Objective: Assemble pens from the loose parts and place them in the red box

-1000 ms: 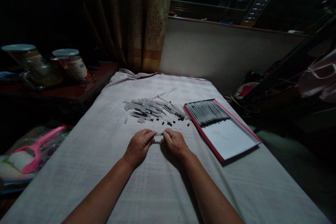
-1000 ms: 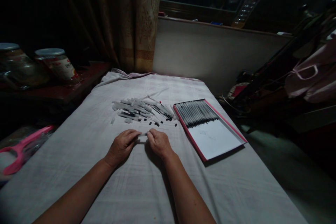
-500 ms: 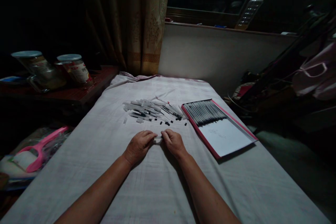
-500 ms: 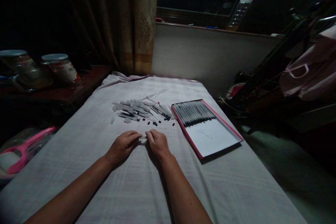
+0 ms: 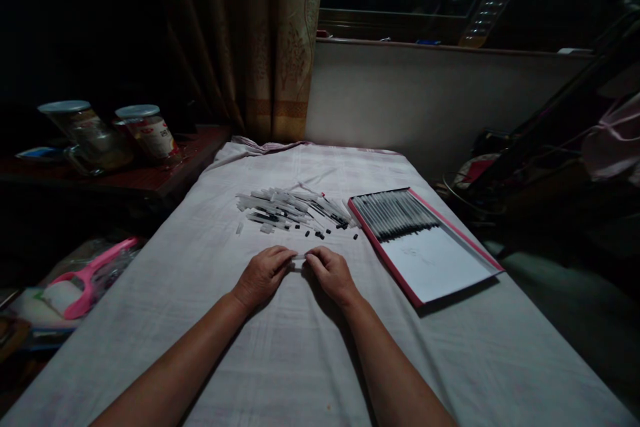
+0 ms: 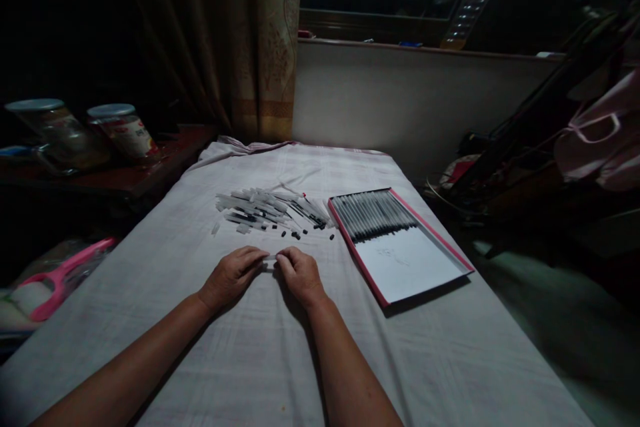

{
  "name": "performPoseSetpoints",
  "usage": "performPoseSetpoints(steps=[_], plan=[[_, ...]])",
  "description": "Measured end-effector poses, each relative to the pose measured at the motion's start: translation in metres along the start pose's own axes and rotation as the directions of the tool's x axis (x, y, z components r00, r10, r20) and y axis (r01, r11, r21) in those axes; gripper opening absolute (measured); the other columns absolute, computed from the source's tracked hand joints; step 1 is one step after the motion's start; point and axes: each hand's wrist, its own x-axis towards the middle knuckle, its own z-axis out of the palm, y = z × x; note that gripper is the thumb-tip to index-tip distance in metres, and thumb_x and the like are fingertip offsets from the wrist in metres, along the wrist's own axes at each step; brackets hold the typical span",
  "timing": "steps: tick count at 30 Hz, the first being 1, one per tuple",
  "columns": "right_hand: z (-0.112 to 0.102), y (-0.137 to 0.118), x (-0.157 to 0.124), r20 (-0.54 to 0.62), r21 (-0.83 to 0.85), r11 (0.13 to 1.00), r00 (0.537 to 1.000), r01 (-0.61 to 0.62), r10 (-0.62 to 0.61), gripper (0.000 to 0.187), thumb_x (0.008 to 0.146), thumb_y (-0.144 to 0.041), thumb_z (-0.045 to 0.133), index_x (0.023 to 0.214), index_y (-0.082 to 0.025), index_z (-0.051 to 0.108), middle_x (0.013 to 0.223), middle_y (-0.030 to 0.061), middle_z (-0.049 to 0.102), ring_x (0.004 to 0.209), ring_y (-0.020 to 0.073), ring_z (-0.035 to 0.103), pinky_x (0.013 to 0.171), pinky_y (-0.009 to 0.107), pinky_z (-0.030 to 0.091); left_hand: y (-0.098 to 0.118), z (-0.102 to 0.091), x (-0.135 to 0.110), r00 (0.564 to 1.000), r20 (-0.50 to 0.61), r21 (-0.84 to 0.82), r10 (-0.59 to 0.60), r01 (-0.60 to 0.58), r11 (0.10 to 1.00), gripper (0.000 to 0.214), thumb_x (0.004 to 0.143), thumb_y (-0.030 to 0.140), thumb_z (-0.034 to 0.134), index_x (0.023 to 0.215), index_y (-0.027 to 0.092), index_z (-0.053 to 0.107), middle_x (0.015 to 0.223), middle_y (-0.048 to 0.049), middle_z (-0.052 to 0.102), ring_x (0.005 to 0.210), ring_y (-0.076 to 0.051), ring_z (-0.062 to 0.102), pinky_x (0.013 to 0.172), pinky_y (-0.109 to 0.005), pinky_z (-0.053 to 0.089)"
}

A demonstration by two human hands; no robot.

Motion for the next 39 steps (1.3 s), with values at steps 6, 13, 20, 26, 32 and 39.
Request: performPoseSetpoints(steps=[6,13,20,26,32,39], plan=[[-0.007,-0.001,0.008,-0.136,0.506,0.836,0.938,-0.211,0.318,0.031,0.070,-0.047,0.064,0.085,-0.020,0.058,0.073,0.0028,0.070,0.046,0.0117,0.057,0.038,0.022,0.045,-0.045,-0.024,0.015,0.984,-0.091,0.274,-0.150,0.170,0.947,0.027,0.092,0.026,0.050,0.114,0.019,0.065,0.109,-0.0107,0.068,0.101,-0.025,0.063,0.088,-0.040,0.050],[-0.014,-0.003,0.011,-0.188,0.593,0.785,0.916,-0.181,0.354,0.028,0.064,-0.038,0.067,0.083,-0.018,0.063,0.065,0.0011,0.068,0.043,0.0092,0.054,0.034,0.018,0.039,-0.071,-0.033,0.025,0.977,-0.056,0.437,-0.207,0.210,0.875,0.015,0.087,0.024,0.055,0.095,0.021,0.067,0.102,-0.0094,0.068,0.094,-0.027,0.062,0.082,-0.040,0.047],[-0.015,-0.004,0.008,-0.191,0.574,0.795,0.913,-0.194,0.360,0.027,0.067,-0.040,0.066,0.083,-0.018,0.067,0.063,0.0002,0.064,0.046,0.0100,0.055,0.036,0.019,0.041,-0.051,-0.026,0.004,0.969,-0.085,0.368,-0.231,0.246,0.897,0.018,0.093,0.030,0.046,0.098,0.021,0.061,0.090,-0.0071,0.071,0.083,-0.023,0.066,0.078,-0.036,0.050],[-0.017,-0.008,0.007,-0.172,0.596,0.771,0.903,-0.223,0.393,0.026,0.064,-0.038,0.069,0.080,-0.018,0.067,0.062,-0.0002,0.065,0.046,0.0085,0.053,0.039,0.018,0.041,-0.025,-0.020,-0.014,0.936,-0.161,-0.050,-0.313,0.309,0.950,0.028,0.094,0.034,0.046,0.112,0.020,0.064,0.105,-0.0065,0.071,0.097,-0.019,0.067,0.084,-0.031,0.054],[-0.015,-0.007,0.006,-0.154,0.554,0.797,0.911,-0.242,0.384,0.028,0.065,-0.040,0.069,0.080,-0.017,0.068,0.063,0.0003,0.065,0.047,0.0090,0.054,0.044,0.020,0.044,-0.023,-0.018,-0.013,0.946,-0.134,-0.102,-0.296,0.284,0.954,0.024,0.092,0.031,0.050,0.106,0.020,0.066,0.099,-0.0058,0.069,0.094,-0.019,0.066,0.083,-0.030,0.054],[-0.015,-0.004,0.004,-0.145,0.447,0.863,0.933,-0.235,0.329,0.031,0.068,-0.044,0.069,0.082,-0.016,0.070,0.063,0.0009,0.065,0.049,0.0103,0.054,0.045,0.022,0.042,-0.018,-0.020,-0.012,0.951,-0.063,-0.110,-0.303,0.296,0.949,0.024,0.089,0.032,0.051,0.101,0.020,0.068,0.097,-0.0060,0.069,0.092,-0.020,0.065,0.084,-0.031,0.052]])
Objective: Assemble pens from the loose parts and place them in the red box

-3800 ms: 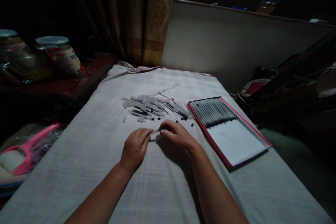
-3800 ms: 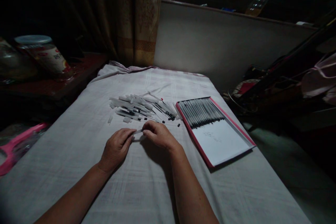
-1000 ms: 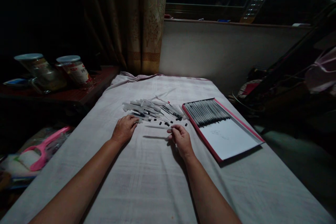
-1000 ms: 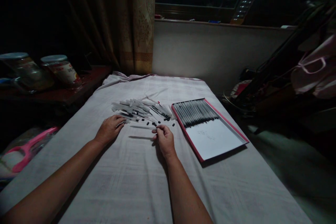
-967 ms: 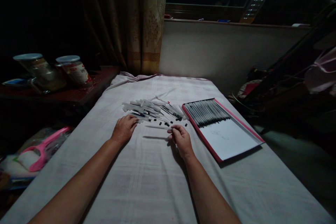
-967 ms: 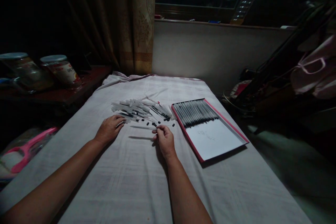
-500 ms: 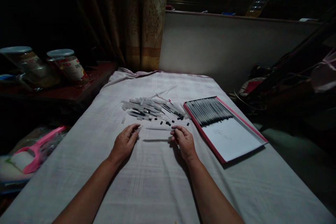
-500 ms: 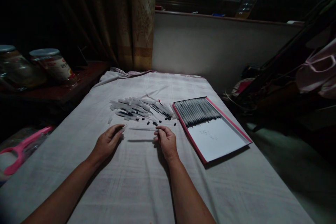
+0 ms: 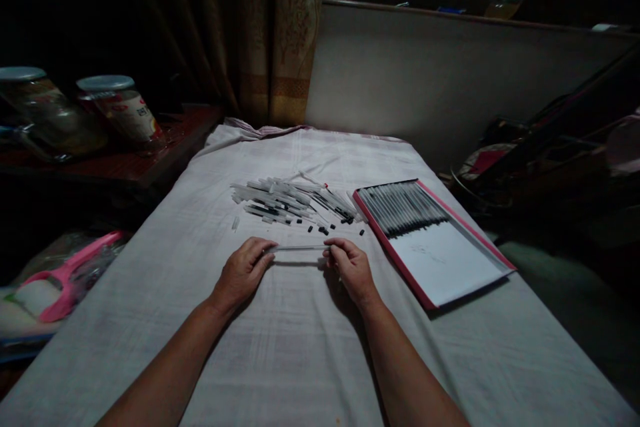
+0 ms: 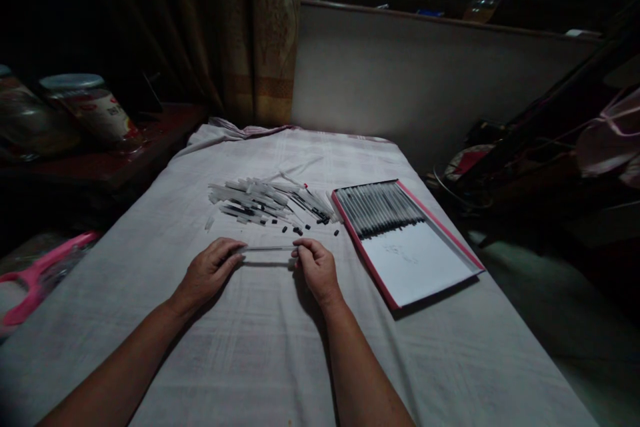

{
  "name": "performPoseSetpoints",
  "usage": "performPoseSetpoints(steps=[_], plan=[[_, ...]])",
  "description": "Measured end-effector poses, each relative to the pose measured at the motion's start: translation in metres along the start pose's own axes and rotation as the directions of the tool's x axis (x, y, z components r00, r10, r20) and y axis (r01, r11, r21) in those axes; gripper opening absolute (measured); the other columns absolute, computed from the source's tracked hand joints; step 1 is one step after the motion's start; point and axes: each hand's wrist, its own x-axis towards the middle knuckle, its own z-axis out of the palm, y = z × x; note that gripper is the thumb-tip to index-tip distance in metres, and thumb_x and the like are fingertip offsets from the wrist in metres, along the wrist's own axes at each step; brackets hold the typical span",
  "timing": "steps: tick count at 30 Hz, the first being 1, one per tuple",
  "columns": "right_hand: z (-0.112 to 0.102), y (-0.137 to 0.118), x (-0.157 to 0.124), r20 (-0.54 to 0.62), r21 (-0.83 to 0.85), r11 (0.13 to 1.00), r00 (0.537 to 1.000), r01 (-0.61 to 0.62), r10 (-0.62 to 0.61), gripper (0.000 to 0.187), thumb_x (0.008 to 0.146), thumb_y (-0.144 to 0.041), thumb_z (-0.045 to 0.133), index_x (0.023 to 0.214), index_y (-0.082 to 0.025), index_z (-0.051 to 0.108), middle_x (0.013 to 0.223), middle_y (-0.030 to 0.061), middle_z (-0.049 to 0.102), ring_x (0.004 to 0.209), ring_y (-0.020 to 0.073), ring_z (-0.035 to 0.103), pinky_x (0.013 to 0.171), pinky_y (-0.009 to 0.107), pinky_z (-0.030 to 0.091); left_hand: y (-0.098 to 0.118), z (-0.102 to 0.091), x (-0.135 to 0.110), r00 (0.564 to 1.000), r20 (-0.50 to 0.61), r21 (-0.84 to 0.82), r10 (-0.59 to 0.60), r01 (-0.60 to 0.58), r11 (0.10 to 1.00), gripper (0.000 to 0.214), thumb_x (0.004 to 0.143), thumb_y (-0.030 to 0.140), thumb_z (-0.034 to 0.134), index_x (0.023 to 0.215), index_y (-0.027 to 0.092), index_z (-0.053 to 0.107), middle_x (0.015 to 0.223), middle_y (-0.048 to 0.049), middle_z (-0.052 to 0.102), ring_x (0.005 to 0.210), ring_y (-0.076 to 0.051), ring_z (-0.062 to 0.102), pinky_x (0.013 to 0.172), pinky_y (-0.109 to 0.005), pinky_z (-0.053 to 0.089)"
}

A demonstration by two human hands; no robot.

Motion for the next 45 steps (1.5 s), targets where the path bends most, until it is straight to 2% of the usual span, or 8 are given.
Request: performPoseSetpoints(steps=[3,7,11,16,24,31,40,45], plan=[[-0.008,-0.004,0.001,0.082,-0.075,0.997,0.997,0.003,0.003,0.030,0.067,-0.040,0.071,0.085,-0.016,0.073,0.064,0.0001,0.065,0.051,0.0101,0.053,0.047,0.022,0.039,0.002,-0.002,-0.001,0.994,0.072,-0.036,-0.084,0.087,0.996,0.023,0.085,0.034,0.056,0.098,0.020,0.068,0.090,-0.0040,0.071,0.082,-0.018,0.066,0.078,-0.029,0.052],[-0.020,-0.012,0.003,0.204,-0.150,0.989,0.978,-0.015,0.045,0.031,0.065,-0.038,0.075,0.087,-0.016,0.075,0.062,-0.0010,0.063,0.052,0.0100,0.052,0.050,0.023,0.040,0.003,-0.005,-0.002,0.951,0.207,-0.169,-0.229,0.265,0.949,0.022,0.081,0.037,0.062,0.090,0.019,0.068,0.072,0.0002,0.068,0.065,-0.016,0.064,0.062,-0.024,0.049],[-0.025,-0.016,0.001,0.274,-0.217,0.976,0.958,-0.027,0.088,0.030,0.066,-0.038,0.075,0.087,-0.016,0.074,0.066,0.0007,0.066,0.054,0.0114,0.056,0.054,0.025,0.044,0.005,-0.006,-0.002,0.924,0.232,-0.305,-0.305,0.367,0.879,0.024,0.078,0.039,0.065,0.088,0.017,0.069,0.064,0.0009,0.065,0.059,-0.015,0.062,0.055,-0.023,0.046],[-0.019,-0.014,-0.002,0.360,-0.352,0.934,0.930,0.060,0.076,0.023,0.077,-0.036,0.066,0.088,-0.017,0.074,0.076,0.0051,0.072,0.065,0.0168,0.064,0.060,0.028,0.048,0.008,-0.004,0.001,0.935,0.165,-0.262,-0.315,0.350,0.899,0.022,0.073,0.036,0.068,0.084,0.018,0.073,0.069,-0.0006,0.069,0.063,-0.016,0.063,0.059,-0.024,0.048],[-0.016,-0.016,0.000,0.408,-0.481,0.847,0.913,0.225,-0.011,0.025,0.083,-0.034,0.060,0.093,-0.018,0.077,0.090,0.0077,0.076,0.084,0.0234,0.069,0.079,0.034,0.052,0.003,-0.017,0.003,0.916,0.296,-0.334,-0.270,0.365,0.869,0.033,0.082,0.040,0.060,0.105,0.021,0.075,0.104,-0.0069,0.075,0.098,-0.024,0.068,0.087,-0.033,0.052],[-0.016,-0.021,0.004,0.509,-0.531,0.786,0.861,0.317,-0.003,0.027,0.087,-0.032,0.054,0.093,-0.018,0.077,0.088,0.0063,0.075,0.081,0.0199,0.067,0.077,0.030,0.050,0.001,-0.017,0.002,0.887,0.351,-0.411,-0.300,0.434,0.802,0.028,0.084,0.037,0.059,0.099,0.018,0.074,0.090,-0.0071,0.076,0.086,-0.022,0.070,0.079,-0.031,0.053],[-0.017,-0.015,0.014,0.576,-0.513,0.777,0.818,0.365,-0.004,0.026,0.089,-0.032,0.054,0.091,-0.018,0.076,0.085,0.0049,0.074,0.079,0.0189,0.066,0.072,0.027,0.049,0.004,-0.020,0.004,0.875,0.382,-0.388,-0.298,0.445,0.807,0.026,0.083,0.037,0.059,0.094,0.019,0.074,0.089,-0.0062,0.076,0.086,-0.022,0.069,0.081,-0.031,0.052],[-0.014,-0.015,0.013,0.574,-0.484,0.798,0.818,0.360,-0.021,0.026,0.088,-0.032,0.054,0.087,-0.017,0.075,0.081,0.0043,0.073,0.075,0.0178,0.065,0.071,0.027,0.048,0.007,-0.022,0.005,0.874,0.369,-0.421,-0.315,0.460,0.782,0.026,0.081,0.037,0.060,0.092,0.018,0.074,0.084,-0.0067,0.075,0.081,-0.022,0.069,0.077,-0.031,0.052]])
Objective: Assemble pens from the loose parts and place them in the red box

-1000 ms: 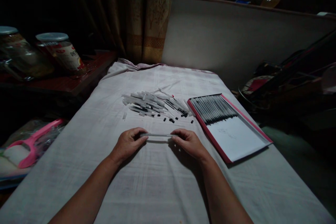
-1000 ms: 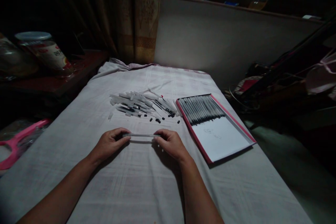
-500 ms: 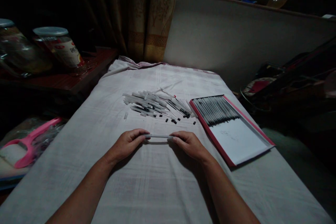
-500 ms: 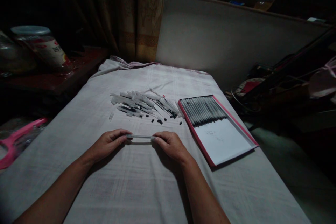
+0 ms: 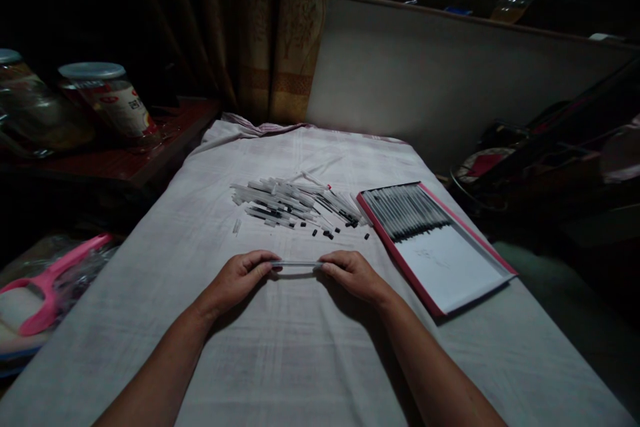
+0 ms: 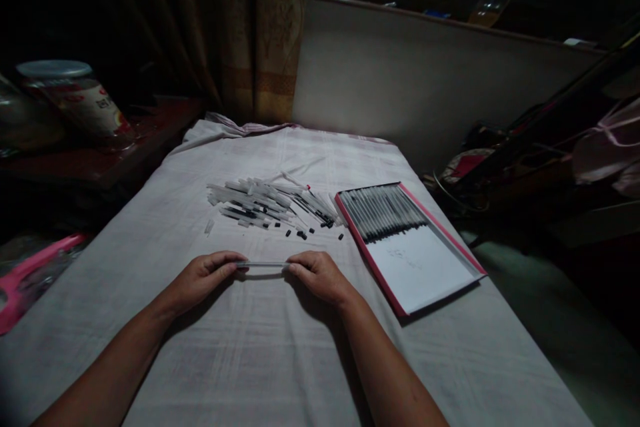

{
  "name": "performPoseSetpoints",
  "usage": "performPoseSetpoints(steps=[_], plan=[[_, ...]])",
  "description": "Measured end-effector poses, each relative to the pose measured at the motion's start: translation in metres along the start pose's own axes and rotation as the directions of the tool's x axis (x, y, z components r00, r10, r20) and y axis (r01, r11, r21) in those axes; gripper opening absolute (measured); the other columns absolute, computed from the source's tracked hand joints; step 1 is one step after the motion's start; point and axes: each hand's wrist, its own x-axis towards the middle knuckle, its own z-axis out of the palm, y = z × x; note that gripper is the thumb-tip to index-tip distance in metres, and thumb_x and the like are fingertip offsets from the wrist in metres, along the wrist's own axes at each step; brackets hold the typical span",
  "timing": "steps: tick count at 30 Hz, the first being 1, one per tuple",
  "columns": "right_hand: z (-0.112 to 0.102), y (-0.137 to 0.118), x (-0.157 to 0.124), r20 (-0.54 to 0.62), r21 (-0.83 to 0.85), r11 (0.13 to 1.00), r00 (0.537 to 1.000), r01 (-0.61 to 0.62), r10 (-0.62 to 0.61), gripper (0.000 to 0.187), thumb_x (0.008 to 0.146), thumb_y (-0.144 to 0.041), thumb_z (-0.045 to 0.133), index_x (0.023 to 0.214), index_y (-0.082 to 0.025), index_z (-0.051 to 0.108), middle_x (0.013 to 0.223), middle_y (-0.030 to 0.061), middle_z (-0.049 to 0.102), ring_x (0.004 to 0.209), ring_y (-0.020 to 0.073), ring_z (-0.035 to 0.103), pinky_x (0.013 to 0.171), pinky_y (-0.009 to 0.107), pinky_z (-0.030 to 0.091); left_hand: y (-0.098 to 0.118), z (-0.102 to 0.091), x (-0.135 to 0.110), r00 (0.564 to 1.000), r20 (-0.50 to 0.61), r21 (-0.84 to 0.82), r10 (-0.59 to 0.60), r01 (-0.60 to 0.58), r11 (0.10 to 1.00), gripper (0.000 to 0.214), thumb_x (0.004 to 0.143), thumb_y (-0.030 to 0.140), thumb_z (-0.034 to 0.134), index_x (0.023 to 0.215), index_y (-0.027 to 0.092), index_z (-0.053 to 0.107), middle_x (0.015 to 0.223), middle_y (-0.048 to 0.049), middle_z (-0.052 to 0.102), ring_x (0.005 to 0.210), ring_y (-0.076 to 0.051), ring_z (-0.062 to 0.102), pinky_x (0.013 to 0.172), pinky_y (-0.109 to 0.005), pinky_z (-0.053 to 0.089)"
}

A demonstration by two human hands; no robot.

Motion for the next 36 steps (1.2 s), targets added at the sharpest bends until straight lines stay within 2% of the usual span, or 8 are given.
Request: performPoseSetpoints(steps=[10,19,22,25,28,31,33,36], plan=[[0.001,0.000,0.003,0.054,0.116,0.993,0.998,-0.025,0.019,0.029,0.087,-0.036,0.054,0.080,-0.016,0.074,0.070,0.0021,0.069,0.067,0.0156,0.061,0.062,0.024,0.046,-0.001,0.000,0.001,1.000,-0.017,-0.060,0.009,-0.010,0.998,0.024,0.076,0.037,0.065,0.088,0.018,0.076,0.081,-0.0073,0.076,0.078,-0.023,0.069,0.075,-0.032,0.053],[0.003,-0.005,0.004,0.027,0.083,0.996,0.999,-0.039,0.037,0.028,0.088,-0.033,0.051,0.081,-0.015,0.072,0.071,0.0015,0.069,0.067,0.0144,0.061,0.064,0.024,0.046,-0.008,0.001,0.003,0.999,-0.031,-0.001,0.033,-0.033,0.999,0.027,0.082,0.038,0.060,0.095,0.018,0.073,0.089,-0.0061,0.075,0.084,-0.021,0.069,0.078,-0.031,0.052],[0.000,-0.007,0.003,-0.054,0.038,0.998,0.997,-0.044,0.046,0.027,0.085,-0.034,0.054,0.083,-0.016,0.074,0.076,0.0026,0.071,0.071,0.0164,0.063,0.067,0.026,0.048,-0.011,0.001,0.005,0.994,-0.099,-0.020,0.048,-0.050,0.999,0.034,0.082,0.043,0.061,0.103,0.018,0.069,0.095,-0.0078,0.074,0.087,-0.022,0.068,0.075,-0.030,0.051],[-0.016,-0.002,0.002,-0.265,0.002,0.999,0.964,-0.033,0.032,0.027,0.079,-0.039,0.059,0.083,-0.018,0.076,0.077,0.0041,0.072,0.072,0.0186,0.064,0.069,0.029,0.049,-0.012,0.000,0.006,0.983,-0.184,-0.133,0.015,-0.041,0.990,0.040,0.079,0.047,0.065,0.107,0.019,0.065,0.102,-0.0094,0.073,0.086,-0.020,0.067,0.067,-0.026,0.050],[-0.052,0.013,-0.001,-0.566,0.034,0.996,0.820,-0.081,0.086,0.036,0.075,-0.047,0.061,0.085,-0.016,0.077,0.079,0.0068,0.073,0.068,0.0200,0.063,0.065,0.031,0.050,-0.014,-0.001,0.006,0.974,-0.222,-0.244,-0.043,-0.013,0.970,0.039,0.075,0.052,0.068,0.092,0.017,0.064,0.082,-0.0054,0.071,0.064,-0.014,0.063,0.054,-0.022,0.046],[-0.102,0.036,-0.009,-0.837,0.069,0.977,0.522,-0.199,0.166,0.045,0.075,-0.048,0.061,0.098,-0.012,0.076,0.087,0.0100,0.075,0.077,0.0237,0.066,0.069,0.033,0.051,-0.015,-0.002,0.006,0.977,-0.203,-0.268,-0.066,0.010,0.963,0.043,0.073,0.060,0.066,0.073,0.017,0.059,0.057,0.0027,0.057,0.044,-0.009,0.050,0.043,-0.020,0.040],[-0.135,0.051,-0.015,-0.925,0.063,0.927,0.327,-0.369,0.193,0.045,0.078,-0.042,0.057,0.101,-0.009,0.076,0.089,0.0119,0.075,0.084,0.0263,0.067,0.072,0.033,0.051,-0.014,-0.003,0.006,0.977,-0.197,-0.253,-0.079,0.027,0.967,0.048,0.073,0.064,0.063,0.067,0.018,0.057,0.050,0.0046,0.051,0.039,-0.009,0.045,0.038,-0.020,0.037],[-0.171,0.069,-0.020,-0.940,0.043,0.759,0.230,-0.650,0.250,0.044,0.081,-0.039,0.054,0.107,-0.011,0.076,0.100,0.0133,0.076,0.092,0.0287,0.067,0.072,0.032,0.049,-0.012,-0.003,0.007,0.971,-0.229,-0.230,-0.070,0.016,0.973,0.050,0.073,0.066,0.061,0.065,0.017,0.056,0.046,0.0044,0.049,0.039,-0.009,0.044,0.037,-0.019,0.036]])
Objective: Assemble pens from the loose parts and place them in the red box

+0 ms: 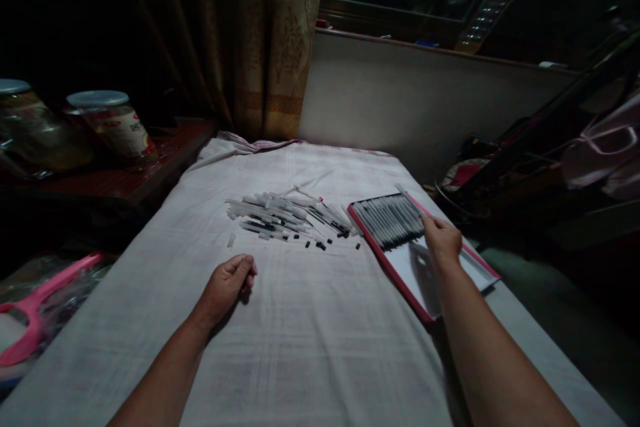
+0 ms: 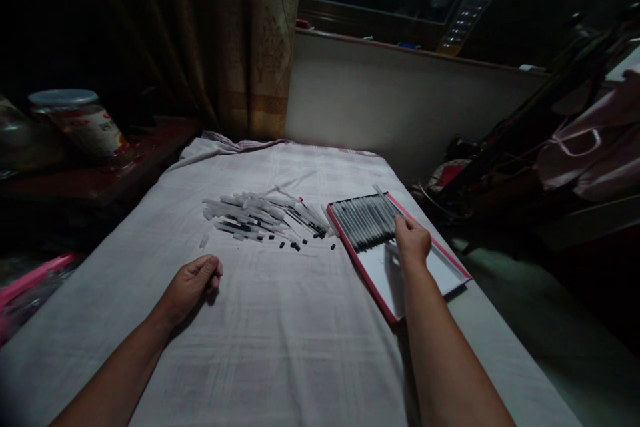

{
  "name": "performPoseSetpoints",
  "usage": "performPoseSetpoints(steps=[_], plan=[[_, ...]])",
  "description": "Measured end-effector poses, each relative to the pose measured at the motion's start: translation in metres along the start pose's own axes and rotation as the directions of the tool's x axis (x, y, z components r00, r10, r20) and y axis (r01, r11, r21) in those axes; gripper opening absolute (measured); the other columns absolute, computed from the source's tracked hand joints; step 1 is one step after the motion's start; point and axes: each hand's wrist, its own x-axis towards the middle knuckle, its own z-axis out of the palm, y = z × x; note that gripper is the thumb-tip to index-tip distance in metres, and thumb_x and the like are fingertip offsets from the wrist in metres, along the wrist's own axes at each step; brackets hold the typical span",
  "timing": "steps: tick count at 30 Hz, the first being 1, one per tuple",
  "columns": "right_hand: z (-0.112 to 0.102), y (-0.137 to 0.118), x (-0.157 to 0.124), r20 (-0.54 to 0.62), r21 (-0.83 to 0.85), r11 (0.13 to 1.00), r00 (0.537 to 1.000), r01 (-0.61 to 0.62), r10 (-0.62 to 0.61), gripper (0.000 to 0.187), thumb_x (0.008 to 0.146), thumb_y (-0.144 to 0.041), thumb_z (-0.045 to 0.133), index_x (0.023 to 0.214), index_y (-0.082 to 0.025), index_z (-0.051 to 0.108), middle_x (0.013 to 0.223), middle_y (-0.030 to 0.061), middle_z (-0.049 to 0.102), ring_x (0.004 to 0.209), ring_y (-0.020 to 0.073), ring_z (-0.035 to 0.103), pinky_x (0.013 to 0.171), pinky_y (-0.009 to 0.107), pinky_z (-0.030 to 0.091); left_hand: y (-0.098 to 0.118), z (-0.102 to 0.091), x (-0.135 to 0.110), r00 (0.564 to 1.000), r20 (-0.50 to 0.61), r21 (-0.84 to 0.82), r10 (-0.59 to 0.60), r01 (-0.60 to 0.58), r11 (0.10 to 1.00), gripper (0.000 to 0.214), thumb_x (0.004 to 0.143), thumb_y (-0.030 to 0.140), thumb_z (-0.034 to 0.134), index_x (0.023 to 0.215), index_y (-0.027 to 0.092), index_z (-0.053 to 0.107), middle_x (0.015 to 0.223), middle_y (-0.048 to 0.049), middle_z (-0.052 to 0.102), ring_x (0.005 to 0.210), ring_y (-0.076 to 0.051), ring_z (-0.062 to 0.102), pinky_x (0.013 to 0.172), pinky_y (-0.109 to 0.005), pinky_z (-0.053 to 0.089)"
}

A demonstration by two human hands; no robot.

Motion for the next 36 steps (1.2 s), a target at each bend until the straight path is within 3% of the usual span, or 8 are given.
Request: performPoseSetpoints(steps=[5,15,30,36], plan=[[0.007,0.006,0.023,0.032,-0.192,0.980,0.998,-0.055,0.062,0.043,0.083,-0.040,0.052,0.110,-0.016,0.076,0.105,0.0168,0.074,0.092,0.0327,0.067,0.070,0.036,0.047,0.000,-0.001,0.003,0.997,-0.066,-0.072,0.027,-0.031,0.997,0.047,0.074,0.064,0.063,0.073,0.017,0.058,0.053,0.0046,0.053,0.041,-0.007,0.043,0.039,-0.018,0.036],[0.020,0.012,0.026,0.139,-0.407,0.913,0.990,0.036,0.023,0.039,0.084,-0.038,0.052,0.113,-0.025,0.075,0.112,0.0140,0.073,0.097,0.0314,0.067,0.071,0.036,0.049,0.000,-0.003,0.004,0.998,-0.064,-0.088,0.012,-0.017,0.996,0.046,0.075,0.063,0.063,0.076,0.017,0.060,0.057,0.0037,0.056,0.043,-0.008,0.046,0.041,-0.019,0.037],[0.013,0.008,0.021,0.180,-0.471,0.877,0.984,0.099,-0.014,0.041,0.086,-0.034,0.046,0.111,-0.022,0.076,0.103,0.0159,0.074,0.092,0.0321,0.068,0.070,0.037,0.048,0.000,-0.003,0.004,0.999,-0.053,-0.133,0.007,-0.014,0.991,0.049,0.072,0.065,0.067,0.079,0.016,0.060,0.061,0.0034,0.058,0.044,-0.007,0.047,0.040,-0.019,0.038],[0.009,-0.003,0.015,0.138,-0.424,0.890,0.983,0.167,-0.118,0.042,0.085,-0.036,0.048,0.113,-0.020,0.075,0.105,0.0166,0.072,0.090,0.0303,0.066,0.068,0.035,0.047,-0.001,-0.002,0.005,0.998,-0.055,-0.158,0.000,-0.009,0.987,0.052,0.069,0.066,0.067,0.078,0.016,0.060,0.060,0.0037,0.057,0.043,-0.007,0.047,0.038,-0.018,0.037]])
